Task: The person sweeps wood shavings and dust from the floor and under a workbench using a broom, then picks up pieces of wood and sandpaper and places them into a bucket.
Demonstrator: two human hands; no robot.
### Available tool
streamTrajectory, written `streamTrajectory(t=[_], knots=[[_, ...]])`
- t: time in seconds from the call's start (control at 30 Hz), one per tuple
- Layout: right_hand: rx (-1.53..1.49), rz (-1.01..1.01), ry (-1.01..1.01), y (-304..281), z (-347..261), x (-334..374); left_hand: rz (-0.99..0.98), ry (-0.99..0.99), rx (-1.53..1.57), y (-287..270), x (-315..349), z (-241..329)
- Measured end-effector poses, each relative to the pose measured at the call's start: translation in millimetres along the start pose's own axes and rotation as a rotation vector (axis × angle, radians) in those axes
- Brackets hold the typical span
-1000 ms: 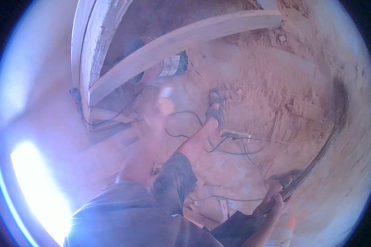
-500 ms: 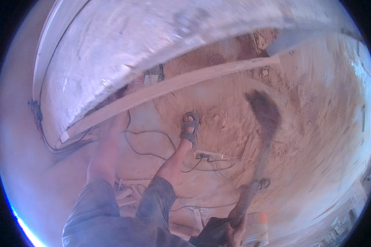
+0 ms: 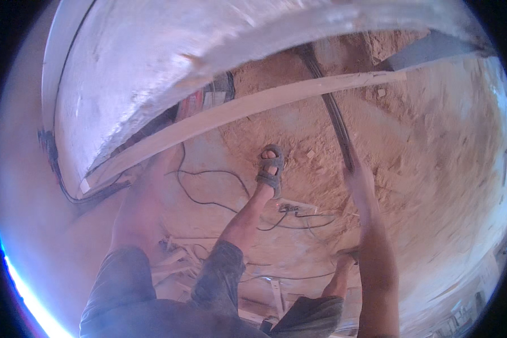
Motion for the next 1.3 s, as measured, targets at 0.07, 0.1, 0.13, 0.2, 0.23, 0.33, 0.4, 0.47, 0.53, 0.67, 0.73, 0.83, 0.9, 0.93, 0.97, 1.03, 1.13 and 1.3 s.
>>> streamTrajectory(t=[0.07, 0.1, 0.13, 0.2, 0.23, 0.33, 0.4, 0.47, 0.53, 0.67, 0.73, 0.83, 0.9, 0.93, 0.97, 1.03, 1.13, 1.3], knots=[[-0.096, -0.100, 0.107, 10, 24, 95, 0.041, -0.045, -0.001, -20, -3, -19], [-0.128, -0.036, 0.080, 5, 37, 145, 0.042, -0.046, 0.013, -24, -2, -21], [-0.021, -0.034, 0.113, 2, 56, 198, 0.042, -0.027, 0.035, -26, 4, -25], [-0.227, -0.046, 0.203, -3, 66, 272, 0.076, 0.012, 0.097, -51, 10, -39], [-0.294, -0.009, 0.185, 0, 64, 280, 0.121, 0.034, 0.112, -77, 17, -50], [-0.274, 0.091, -0.005, 10, 40, 255, 0.333, 0.033, 0.011, -167, 33, -110], [-0.395, 0.049, -0.027, 31, -6, 162, 0.496, -0.062, -0.108, -244, 53, -175], [-0.438, 0.079, -0.251, 52, -61, 47, 0.605, -0.177, -0.233, -307, 69, -229], [-0.467, 0.037, -0.323, 67, -113, -64, 0.628, -0.287, -0.326, -342, 73, -272], [-0.408, -0.117, -0.305, 86, -176, -170, 0.548, -0.404, -0.447, -363, 67, -324], [-0.140, -0.080, -0.411, 95, -171, -151, 0.511, -0.357, -0.513, -359, 63, -331], [-0.013, -0.263, -0.262, 76, -84, -77, 0.490, -0.184, -0.628, -343, 48, -324], [-0.046, -0.344, -0.247, 44, -52, 1, 0.547, -0.043, -0.720, -346, 47, -356], [-0.049, -0.368, -0.222, 22, -41, 40, 0.514, -0.006, -0.741, -341, 48, -357], [-0.045, -0.384, -0.200, -5, -33, 78, 0.494, 0.035, -0.749, -330, 47, -350], [-0.084, -0.347, -0.014, -36, -46, 125, 0.471, 0.040, -0.730, -298, 49, -341], [-0.227, -0.256, 0.106, -44, -66, 133, 0.447, -0.029, -0.618, -269, 61, -328], [-0.572, -0.106, -0.036, 72, -144, -61, 0.035, -0.329, -0.476, -266, 63, -329]])
Point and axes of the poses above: each hand's wrist, its own x-axis away from the middle knuckle, its own y-axis out of the palm, z = x × y, the point moved 5 cm from there along -x, towards the middle knuckle, and after that the axes turned 13 degrees about -y, right-handed, at the moved point
